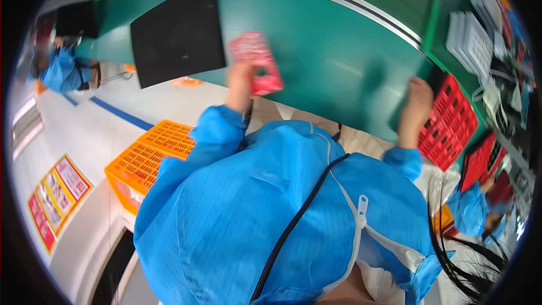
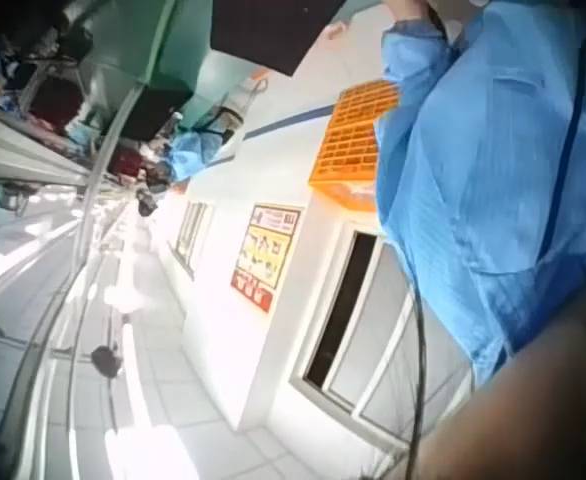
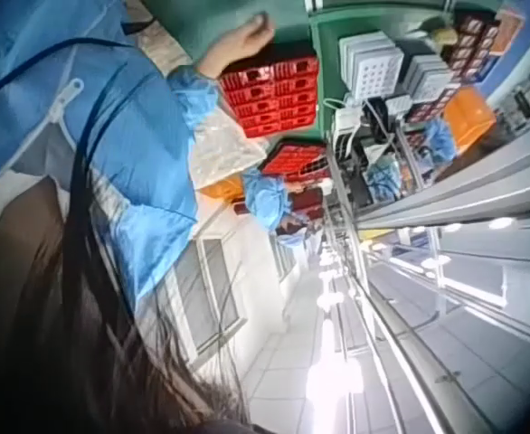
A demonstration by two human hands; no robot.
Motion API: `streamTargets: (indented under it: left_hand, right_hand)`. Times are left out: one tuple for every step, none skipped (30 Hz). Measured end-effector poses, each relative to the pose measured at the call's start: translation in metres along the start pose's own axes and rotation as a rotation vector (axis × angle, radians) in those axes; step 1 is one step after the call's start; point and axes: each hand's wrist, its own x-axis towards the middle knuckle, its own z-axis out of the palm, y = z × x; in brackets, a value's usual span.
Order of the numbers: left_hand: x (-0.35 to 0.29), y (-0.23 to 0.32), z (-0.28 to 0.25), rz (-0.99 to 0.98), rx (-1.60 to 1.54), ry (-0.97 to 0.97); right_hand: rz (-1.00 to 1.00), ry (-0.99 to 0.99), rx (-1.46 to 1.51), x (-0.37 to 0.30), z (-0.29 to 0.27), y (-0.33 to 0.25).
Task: The person sorts and organizes red plastic electronic device casings by hand, placing them into assembly trays on an assembly line.
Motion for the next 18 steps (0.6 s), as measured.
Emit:
streamTargets:
  left_hand:
    - [0.006, 0.034, -0.060, 0.102, 0.019, 0.133]
    - [0.006, 0.052, -0.097, 0.194, 0.010, 0.279]
    - [0.014, 0.064, -0.150, 0.243, -0.099, 0.414]
    - [0.022, 0.088, -0.188, 0.278, -0.130, 0.556]
    - [0.033, 0.092, -0.230, 0.270, -0.114, 0.596]
    - [0.043, 0.099, -0.267, 0.204, -0.094, 0.623]
    - [0.051, 0.100, -0.301, 0.219, -0.004, 0.582]
    - [0.058, 0.098, -0.324, 0.228, 0.086, 0.532]
    - [0.062, 0.103, -0.313, 0.210, 0.075, 0.520]
    - [0.063, 0.107, -0.297, 0.156, 0.148, 0.518]
    - [0.058, 0.117, -0.288, 0.106, 0.229, 0.516]
    - [0.054, 0.121, -0.294, 0.095, 0.221, 0.508]
    - [0.051, 0.124, -0.302, 0.130, 0.133, 0.544]
    - [0.050, 0.130, -0.306, 0.172, 0.045, 0.572]
    - [0.046, 0.138, -0.311, 0.174, -0.036, 0.579]
    - [0.039, 0.148, -0.310, 0.172, -0.113, 0.581]
    - [0.029, 0.158, -0.301, 0.123, -0.100, 0.550]
    - [0.021, 0.169, -0.290, 0.077, -0.085, 0.518]
  right_hand:
    - [0.337, -0.169, 0.501, -0.012, 0.055, -0.065]
    - [0.393, -0.360, 0.622, -0.004, 0.085, -0.107]
    - [0.382, -0.497, 0.641, -0.002, 0.121, -0.143]
    - [0.383, -0.517, 0.805, -0.009, 0.170, -0.174]
    - [0.345, -0.567, 0.749, -0.010, 0.204, -0.196]
    - [0.312, -0.619, 0.698, -0.013, 0.230, -0.220]
    - [0.316, -0.679, 0.702, -0.012, 0.244, -0.252]
    - [0.327, -0.731, 0.702, -0.013, 0.255, -0.279]
    - [0.246, -0.614, 0.449, -0.019, 0.264, -0.291]
    - [0.257, -0.611, 0.423, -0.019, 0.266, -0.292]
    - [0.243, -0.591, 0.366, -0.017, 0.261, -0.301]
    - [0.221, -0.573, 0.309, -0.014, 0.255, -0.310]
    - [0.245, -0.536, 0.352, -0.013, 0.251, -0.317]
    - [0.250, -0.523, 0.338, -0.008, 0.248, -0.317]
    - [0.432, -0.587, 0.547, -0.003, 0.245, -0.314]
    - [0.616, -0.636, 0.760, 0.000, 0.240, -0.308]
    - [0.626, -0.611, 0.749, 0.000, 0.228, -0.301]
    - [0.613, -0.634, 0.811, -0.003, 0.208, -0.290]
